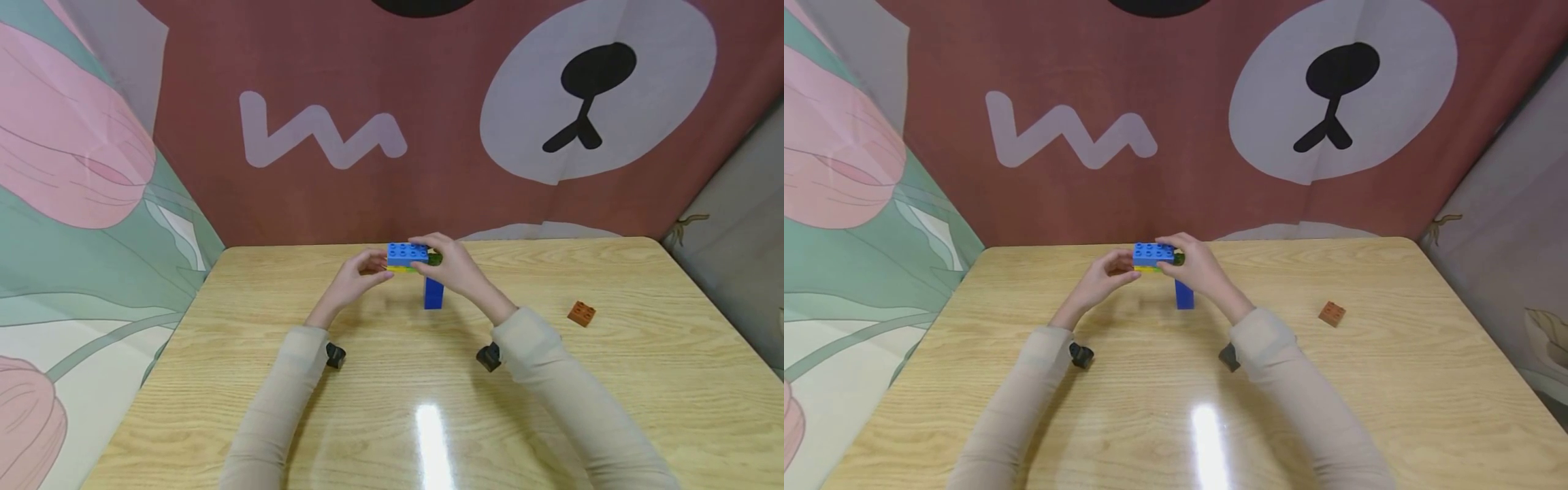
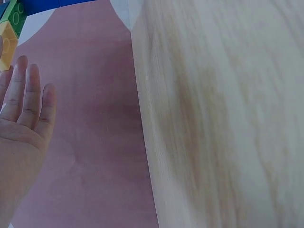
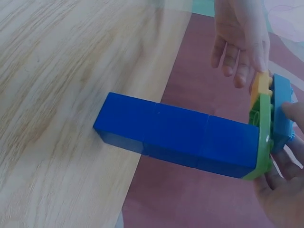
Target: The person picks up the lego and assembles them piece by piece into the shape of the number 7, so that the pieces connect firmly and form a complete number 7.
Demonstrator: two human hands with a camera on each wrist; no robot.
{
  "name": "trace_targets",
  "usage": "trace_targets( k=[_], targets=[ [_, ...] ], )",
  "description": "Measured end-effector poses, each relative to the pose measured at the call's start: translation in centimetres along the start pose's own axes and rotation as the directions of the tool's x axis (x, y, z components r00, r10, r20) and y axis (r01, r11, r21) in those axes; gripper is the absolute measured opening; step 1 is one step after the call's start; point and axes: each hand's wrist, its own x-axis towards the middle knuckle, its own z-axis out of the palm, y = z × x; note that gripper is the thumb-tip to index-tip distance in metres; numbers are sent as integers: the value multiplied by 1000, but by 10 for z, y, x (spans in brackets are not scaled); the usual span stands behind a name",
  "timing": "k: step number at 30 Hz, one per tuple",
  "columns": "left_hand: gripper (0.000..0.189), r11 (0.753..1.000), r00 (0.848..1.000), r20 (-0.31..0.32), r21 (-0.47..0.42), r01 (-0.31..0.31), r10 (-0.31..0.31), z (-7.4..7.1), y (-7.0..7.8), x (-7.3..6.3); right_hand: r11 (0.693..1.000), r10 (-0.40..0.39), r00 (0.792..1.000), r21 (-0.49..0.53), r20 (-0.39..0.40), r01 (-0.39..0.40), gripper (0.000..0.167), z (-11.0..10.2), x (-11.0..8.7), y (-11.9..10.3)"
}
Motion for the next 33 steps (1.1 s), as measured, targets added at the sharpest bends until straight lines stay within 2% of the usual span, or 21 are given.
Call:
trace_targets(
  k=[4, 6, 7, 9, 11, 13, 14, 16, 19, 25, 33],
  targets=[
    [43, 1000, 1000, 0, -1, -2, 2, 0, 0, 0, 987, -99, 995, -127, -20, 96, 55, 4, -2, 1],
    [44, 1000, 1000, 2, -3, 2, -2, 0, -1, 0, 959, -189, 981, -225, -46, 175, 59, 7, -4, 2],
    [44, 1000, 1000, 4, -5, 4, -4, 0, -1, 0, 934, -243, 968, -286, -59, 216, 59, 8, -5, 3],
    [44, 1000, 1000, 5, -8, 5, -5, 0, -2, 1, 855, -359, 930, -426, -77, 295, 62, 11, -5, 5],
    [44, 1000, 1000, 5, -12, 1, -1, 0, -2, 0, 752, -469, 880, -560, -81, 349, 64, 16, -6, 8],
    [43, 1000, 1000, 2, -15, -8, 8, 1, -2, 0, 652, -553, 829, -663, -83, 368, 65, 20, -5, 11],
    [43, 1000, 1000, 0, -16, -13, 13, 1, -2, 0, 614, -582, 808, -698, -85, 369, 66, 23, -5, 13],
    [43, 1000, 1000, -4, -14, -24, 24, 1, -2, 0, 569, -618, 779, -741, -100, 356, 66, 27, -5, 15],
    [42, 999, 999, -13, -14, -39, 39, 2, -1, 1, 551, -634, 761, -771, -137, 320, 68, 32, -4, 16],
    [42, 998, 998, -22, -1, -57, 57, 4, 0, 1, 556, -626, 759, -784, -177, 276, 67, 38, -4, 19],
    [42, 998, 998, -37, 6, -59, 59, 5, 1, 0, 565, -634, 748, -778, -196, 274, 66, 40, -4, 20]
  ],
)
